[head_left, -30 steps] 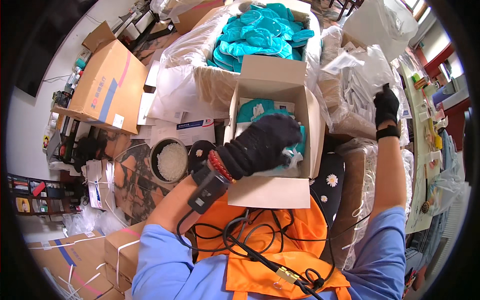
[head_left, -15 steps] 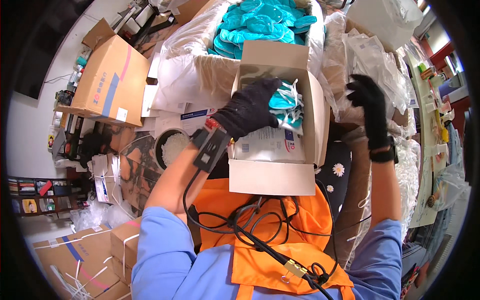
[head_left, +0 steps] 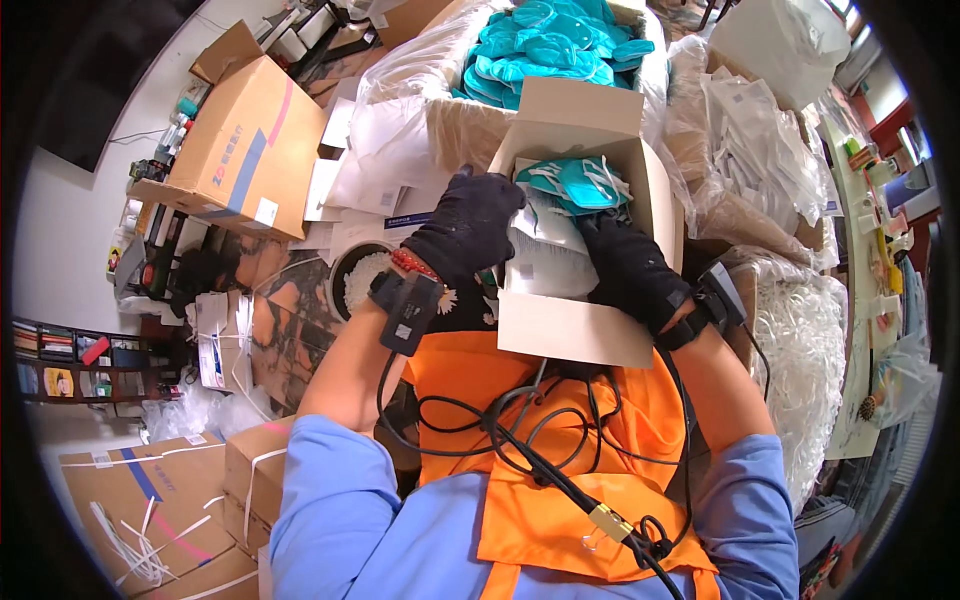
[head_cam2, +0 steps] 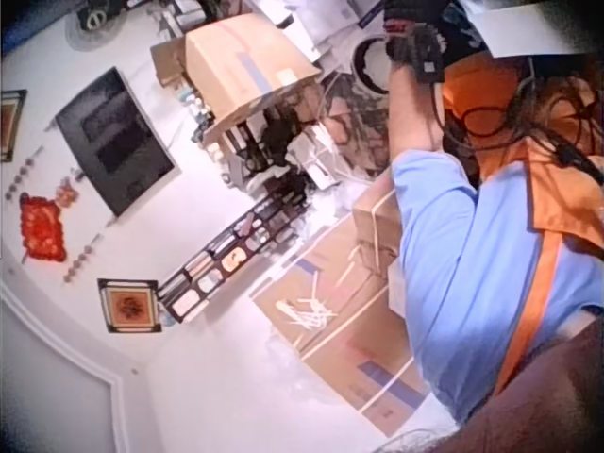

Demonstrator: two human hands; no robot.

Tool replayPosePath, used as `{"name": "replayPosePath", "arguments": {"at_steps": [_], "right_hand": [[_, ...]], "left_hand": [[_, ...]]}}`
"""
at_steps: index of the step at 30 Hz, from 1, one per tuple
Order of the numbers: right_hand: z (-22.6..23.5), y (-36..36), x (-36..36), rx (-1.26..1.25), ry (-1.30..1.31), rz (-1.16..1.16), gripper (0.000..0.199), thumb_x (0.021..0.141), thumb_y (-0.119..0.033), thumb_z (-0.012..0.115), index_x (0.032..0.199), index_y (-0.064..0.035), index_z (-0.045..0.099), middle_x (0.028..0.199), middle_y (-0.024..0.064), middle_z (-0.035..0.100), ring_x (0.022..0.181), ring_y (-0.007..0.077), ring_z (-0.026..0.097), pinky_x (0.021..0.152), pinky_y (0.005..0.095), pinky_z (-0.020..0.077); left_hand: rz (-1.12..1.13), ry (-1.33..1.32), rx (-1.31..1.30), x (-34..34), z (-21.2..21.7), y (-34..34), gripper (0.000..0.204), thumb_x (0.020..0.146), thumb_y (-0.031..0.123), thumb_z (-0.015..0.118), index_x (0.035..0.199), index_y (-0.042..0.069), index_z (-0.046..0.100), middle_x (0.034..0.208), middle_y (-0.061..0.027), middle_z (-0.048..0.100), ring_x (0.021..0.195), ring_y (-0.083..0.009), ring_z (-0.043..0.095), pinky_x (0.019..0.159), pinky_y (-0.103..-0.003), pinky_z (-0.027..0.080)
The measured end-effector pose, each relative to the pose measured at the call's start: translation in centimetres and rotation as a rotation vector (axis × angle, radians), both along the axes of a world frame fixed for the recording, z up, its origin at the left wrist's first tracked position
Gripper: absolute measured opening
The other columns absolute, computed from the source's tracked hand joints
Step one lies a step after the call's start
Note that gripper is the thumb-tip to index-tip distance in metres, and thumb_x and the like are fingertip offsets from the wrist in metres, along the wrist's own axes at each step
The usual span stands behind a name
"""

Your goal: The person is sorting and packaging teal face masks into a box.

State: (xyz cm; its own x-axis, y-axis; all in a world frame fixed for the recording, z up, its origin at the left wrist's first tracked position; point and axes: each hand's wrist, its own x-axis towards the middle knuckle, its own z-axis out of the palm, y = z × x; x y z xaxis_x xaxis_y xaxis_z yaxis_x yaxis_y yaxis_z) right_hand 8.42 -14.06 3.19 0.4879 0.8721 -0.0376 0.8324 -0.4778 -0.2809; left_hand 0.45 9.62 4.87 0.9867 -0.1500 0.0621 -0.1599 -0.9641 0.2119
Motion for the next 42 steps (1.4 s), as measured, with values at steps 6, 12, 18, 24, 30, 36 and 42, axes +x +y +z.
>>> {"name": "replayPosePath", "arguments": {"at_steps": [6,12,18,24,30,36,42], "right_hand": [[-1.2,0.0,-1.8,0.145,-0.092,-0.161,0.039,0.075,-0.005,0.060,0.114,-0.0032,0.058,0.098,0.0194,0.063,0.092,0.0378,0.062,0.080,0.0460,0.0499],[-1.7,0.4,-0.9,0.210,-0.355,-0.167,0.028,0.081,-0.007,0.054,0.108,-0.0037,0.062,0.092,0.0158,0.064,0.086,0.0341,0.063,0.076,0.0431,0.0500],[-0.2,0.4,-1.9,0.456,-0.479,-0.202,0.034,0.069,-0.013,0.070,0.102,-0.0054,0.063,0.099,0.0147,0.060,0.094,0.0331,0.058,0.080,0.0438,0.0466],[2.0,1.6,-1.3,0.397,-0.293,-0.057,0.026,0.069,-0.015,0.071,0.091,-0.0052,0.061,0.095,0.0150,0.059,0.094,0.0339,0.057,0.078,0.0457,0.0454],[1.5,4.1,0.6,0.495,-0.217,-0.158,0.011,0.074,-0.010,0.064,0.083,-0.0046,0.061,0.088,0.0162,0.058,0.089,0.0355,0.058,0.076,0.0460,0.0464],[2.0,3.2,1.8,0.502,-0.447,-0.056,0.007,0.076,-0.003,0.058,0.082,-0.0036,0.060,0.088,0.0162,0.059,0.087,0.0363,0.058,0.078,0.0445,0.0479],[3.0,2.9,1.1,0.564,-0.135,-0.067,0.008,0.079,-0.005,0.060,0.087,-0.0061,0.061,0.090,0.0135,0.060,0.088,0.0337,0.060,0.077,0.0418,0.0492]], "left_hand": [[-0.133,0.133,0.102,-0.4,0.0,-1.0,0.060,0.055,0.046,0.080,0.102,0.011,0.069,0.106,-0.0116,0.064,0.106,-0.0302,0.056,0.096,-0.044,0.039],[-0.022,0.111,0.106,-0.4,0.3,-2.4,0.061,0.060,0.043,0.080,0.109,0.010,0.065,0.108,-0.0097,0.064,0.110,-0.0309,0.055,0.099,-0.045,0.038],[0.043,-0.437,-0.115,0.4,-1.4,-3.1,0.041,0.066,0.026,0.078,0.101,0.009,0.066,0.102,-0.0121,0.064,0.095,-0.0320,0.061,0.097,-0.048,0.041],[0.078,-0.290,-0.288,0.7,-1.8,-2.4,0.018,0.071,0.021,0.075,0.083,0.010,0.069,0.083,-0.0077,0.066,0.083,-0.0289,0.064,0.091,-0.043,0.048],[-0.022,-0.489,-0.261,1.0,-2.0,-2.2,0.022,0.070,0.020,0.077,0.086,0.009,0.067,0.085,-0.0084,0.066,0.087,-0.0305,0.063,0.090,-0.042,0.047],[0.069,-0.663,-0.424,-0.9,1.9,-2.1,0.040,0.065,0.022,0.083,0.100,0.011,0.065,0.098,-0.0118,0.064,0.100,-0.0328,0.060,0.090,-0.041,0.047],[-0.034,-0.528,-0.419,-0.7,0.5,-1.8,0.027,0.077,0.026,0.077,0.094,0.008,0.068,0.086,-0.0111,0.066,0.081,-0.0303,0.064,0.074,-0.036,0.051]]}}
